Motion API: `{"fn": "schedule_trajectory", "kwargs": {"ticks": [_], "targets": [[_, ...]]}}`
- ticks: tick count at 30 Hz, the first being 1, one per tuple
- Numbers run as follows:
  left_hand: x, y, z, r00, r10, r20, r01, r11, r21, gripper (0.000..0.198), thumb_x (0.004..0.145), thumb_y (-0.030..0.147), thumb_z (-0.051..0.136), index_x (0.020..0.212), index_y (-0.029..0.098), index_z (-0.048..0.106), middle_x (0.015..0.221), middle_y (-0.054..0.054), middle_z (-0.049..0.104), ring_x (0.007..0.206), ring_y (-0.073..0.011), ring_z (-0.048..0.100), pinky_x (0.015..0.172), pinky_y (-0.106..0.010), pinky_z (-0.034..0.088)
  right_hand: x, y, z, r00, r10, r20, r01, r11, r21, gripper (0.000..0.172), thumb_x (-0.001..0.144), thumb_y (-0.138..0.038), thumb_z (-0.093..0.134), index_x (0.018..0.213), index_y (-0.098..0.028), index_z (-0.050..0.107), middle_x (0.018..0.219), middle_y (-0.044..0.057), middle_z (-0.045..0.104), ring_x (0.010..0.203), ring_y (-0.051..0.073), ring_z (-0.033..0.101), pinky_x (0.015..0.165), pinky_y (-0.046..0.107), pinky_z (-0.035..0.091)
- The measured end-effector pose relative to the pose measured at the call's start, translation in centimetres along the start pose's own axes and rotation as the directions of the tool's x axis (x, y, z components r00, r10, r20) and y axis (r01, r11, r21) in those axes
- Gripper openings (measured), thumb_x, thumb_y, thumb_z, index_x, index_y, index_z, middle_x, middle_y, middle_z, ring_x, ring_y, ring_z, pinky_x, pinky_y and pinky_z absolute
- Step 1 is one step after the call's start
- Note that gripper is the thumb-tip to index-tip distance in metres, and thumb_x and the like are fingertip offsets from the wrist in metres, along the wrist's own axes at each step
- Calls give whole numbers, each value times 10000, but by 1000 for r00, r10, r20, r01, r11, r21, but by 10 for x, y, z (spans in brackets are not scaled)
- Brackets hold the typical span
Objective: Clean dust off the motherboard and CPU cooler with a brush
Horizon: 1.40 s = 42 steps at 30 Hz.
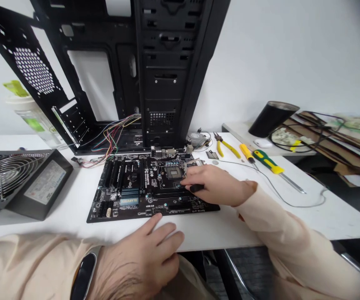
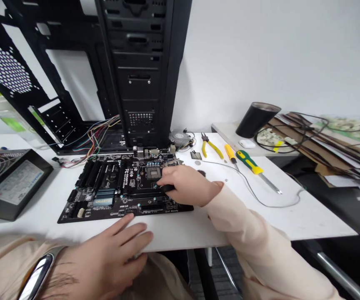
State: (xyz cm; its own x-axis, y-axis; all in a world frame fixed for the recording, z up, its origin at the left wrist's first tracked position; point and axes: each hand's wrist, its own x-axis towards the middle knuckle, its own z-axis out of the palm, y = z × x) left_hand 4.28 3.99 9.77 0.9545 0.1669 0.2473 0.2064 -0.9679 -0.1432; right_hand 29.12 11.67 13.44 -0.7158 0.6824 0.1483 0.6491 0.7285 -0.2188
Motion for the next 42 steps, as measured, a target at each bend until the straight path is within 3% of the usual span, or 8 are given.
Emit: {"fn": "schedule_trajectory", "kwargs": {"ticks": [9, 16, 30, 42], "targets": [[-3, 1, 7, 999, -8, -40, 9, 1000, 22, 167, 906, 299, 497, 934, 171, 600, 1211, -88, 530, 1120, -267, 468, 1043, -494, 274, 0, -3, 9, 998, -42, -54, 37, 995, -94, 249, 802, -168, 508, 930, -173, 721, 824, 42, 668, 710, 137, 605, 614, 249, 436], [-1, 3, 9, 995, -19, -96, 23, 999, 36, 119, 875, 254, 533, 901, 175, 618, 1159, -92, 557, 1061, -254, 504, 1002, -481, 334, 1, -9, 13, 992, -80, -93, 66, 987, -147, 213, 786, -155, 503, 827, -188, 709, 747, 12, 656, 635, 116, 576, 543, 241, 355], [-2, 2, 8, 998, -4, -61, 5, 1000, 19, 180, 898, 233, 469, 918, 164, 634, 1162, -109, 568, 1045, -274, 531, 966, -485, 400, 2, -7, 20, 994, -111, -5, 108, 979, -173, 213, 811, -128, 484, 887, -144, 682, 750, 35, 636, 618, 108, 557, 549, 227, 367], [-3, 3, 5, 1000, -4, -15, 4, 1000, 4, 192, 913, 231, 447, 932, 169, 627, 1163, -102, 553, 1044, -264, 518, 984, -478, 382, 7, -13, 19, 995, -66, 69, 83, 956, -281, 173, 790, -134, 493, 801, -139, 666, 739, 37, 618, 579, 114, 510, 538, 264, 306]]}}
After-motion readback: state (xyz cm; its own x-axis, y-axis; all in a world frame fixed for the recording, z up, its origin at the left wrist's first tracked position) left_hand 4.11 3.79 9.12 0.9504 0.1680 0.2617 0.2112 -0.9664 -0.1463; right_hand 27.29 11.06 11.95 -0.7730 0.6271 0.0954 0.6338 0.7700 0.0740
